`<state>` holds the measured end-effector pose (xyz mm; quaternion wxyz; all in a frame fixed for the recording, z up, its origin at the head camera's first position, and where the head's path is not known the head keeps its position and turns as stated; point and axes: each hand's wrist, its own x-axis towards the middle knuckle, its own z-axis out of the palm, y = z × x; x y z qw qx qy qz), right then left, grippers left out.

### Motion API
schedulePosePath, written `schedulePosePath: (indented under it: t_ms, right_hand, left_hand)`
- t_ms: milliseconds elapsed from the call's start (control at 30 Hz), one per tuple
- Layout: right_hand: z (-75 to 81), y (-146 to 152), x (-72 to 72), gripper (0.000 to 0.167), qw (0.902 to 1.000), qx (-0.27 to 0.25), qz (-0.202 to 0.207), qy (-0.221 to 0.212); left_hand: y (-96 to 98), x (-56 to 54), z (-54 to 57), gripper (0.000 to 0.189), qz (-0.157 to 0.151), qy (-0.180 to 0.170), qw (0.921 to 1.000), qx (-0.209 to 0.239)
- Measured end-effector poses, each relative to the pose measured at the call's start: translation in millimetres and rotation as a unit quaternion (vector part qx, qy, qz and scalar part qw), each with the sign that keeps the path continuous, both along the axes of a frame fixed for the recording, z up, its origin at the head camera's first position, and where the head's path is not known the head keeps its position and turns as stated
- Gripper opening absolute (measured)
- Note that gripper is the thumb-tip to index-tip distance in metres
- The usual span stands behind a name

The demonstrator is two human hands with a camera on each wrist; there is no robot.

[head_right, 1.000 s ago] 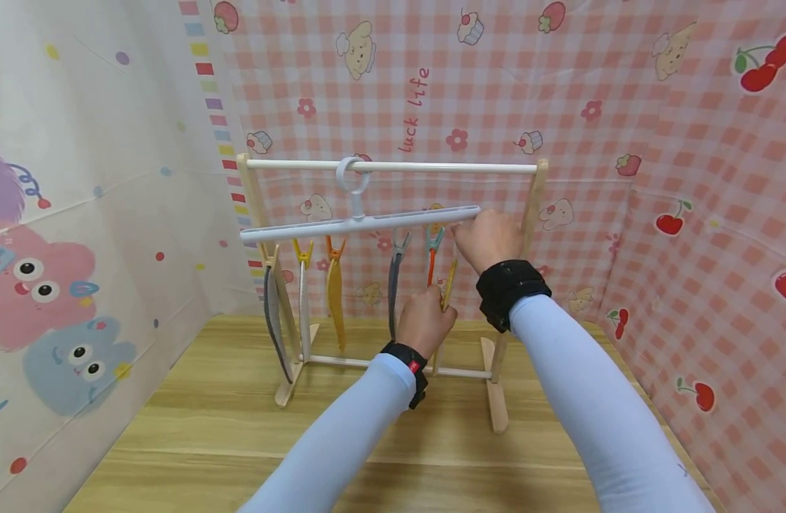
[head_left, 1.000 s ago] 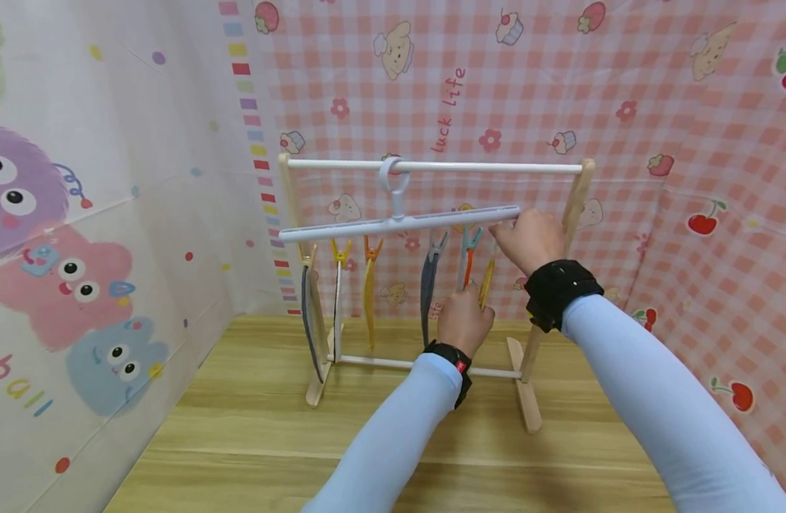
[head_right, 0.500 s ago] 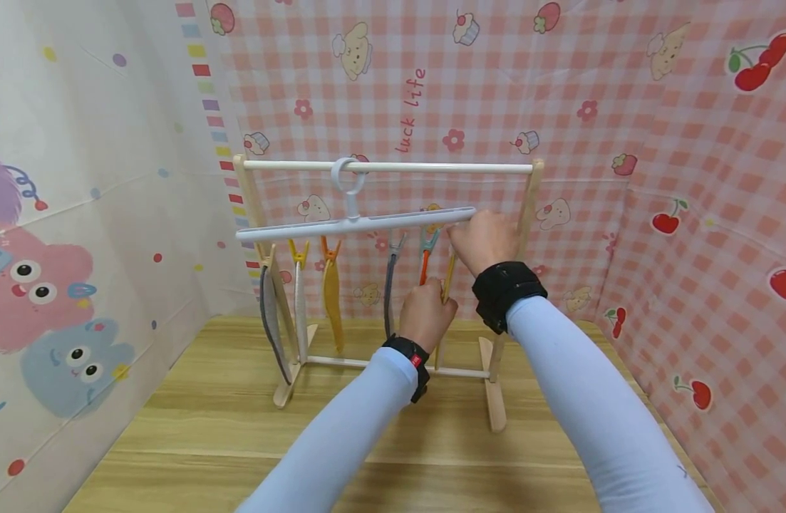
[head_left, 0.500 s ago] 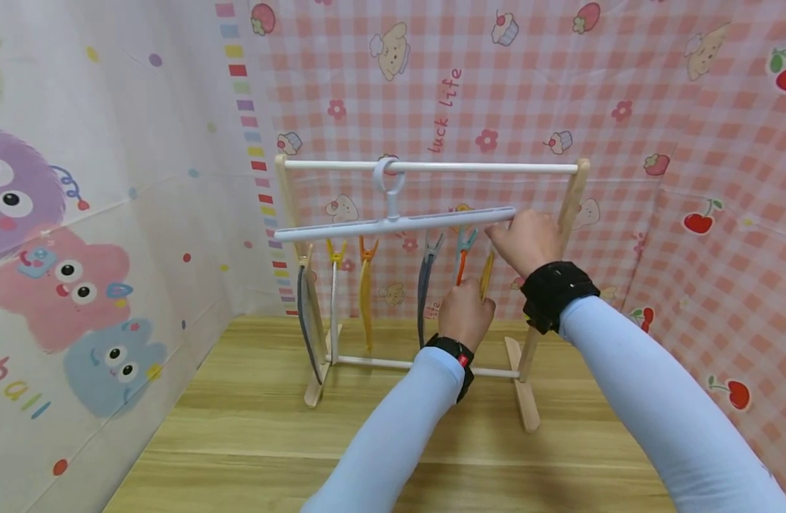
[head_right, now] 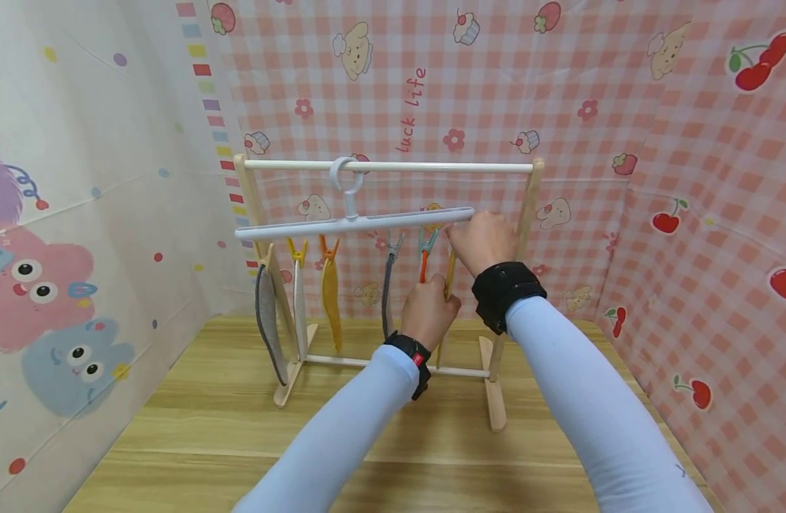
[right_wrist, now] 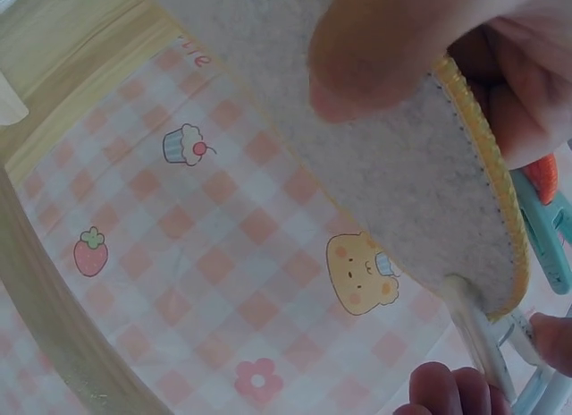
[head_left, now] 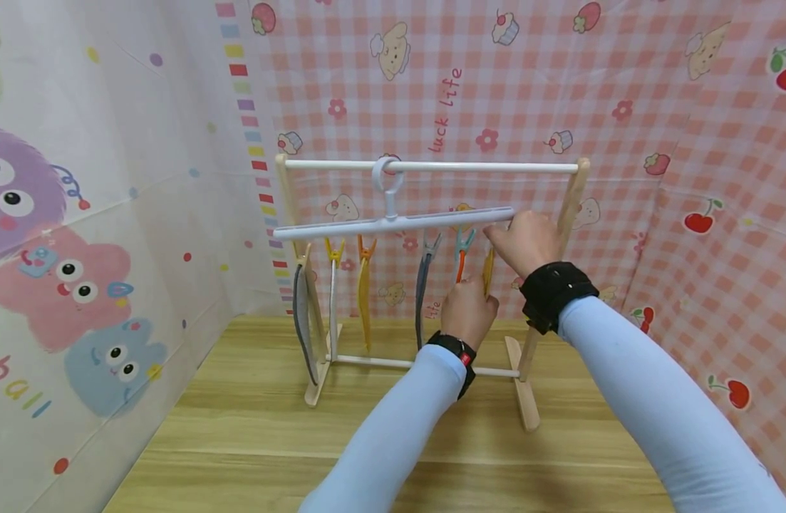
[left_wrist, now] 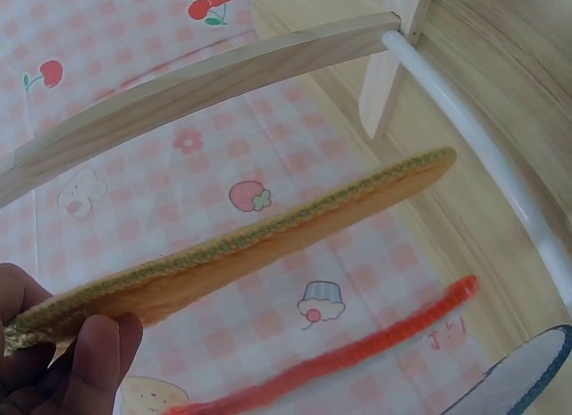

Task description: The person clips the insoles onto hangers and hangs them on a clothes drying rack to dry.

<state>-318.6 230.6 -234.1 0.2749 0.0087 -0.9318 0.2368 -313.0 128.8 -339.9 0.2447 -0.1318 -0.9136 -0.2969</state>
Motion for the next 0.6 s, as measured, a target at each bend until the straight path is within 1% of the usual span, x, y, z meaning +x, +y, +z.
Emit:
schedulePosePath:
  t_ms: [67,167,333,400,600]
  right_hand:
    - [-0.8,0.9,0.4,0.049,1.0,0.002,0.003,0.002]
    - [-2.0,1.2,1.0,0.052,0.9999,0.008,0.006,0.005]
    - [-4.1,1.2,1.2,0.053,0.9999,0.013,0.005,0.0]
    - [-4.7,1.1,1.1,0.052,0.9999,0.012,0.005,-0.006]
    - [-7.2,1.5,0.4,0.05,0.9996,0.018,0.01,-0.019]
  left_hand:
    - [-0.2,1.0,-1.2,0.013,0.002,0.008,0.9999,-0.012]
    - [-1.0,2.8,-2.6,0.015,0.001,0.011,0.9995,-0.029]
    - [-2.0,5.4,-3.1,0.02,-0.014,-0.001,0.9997,-0.023]
    - [-2.2,7.0,-3.9,0.022,-0.015,-0.002,0.9995,-0.027]
    - [-4.6,12.3,-8.5,0.027,-0.011,0.013,0.9983,-0.057]
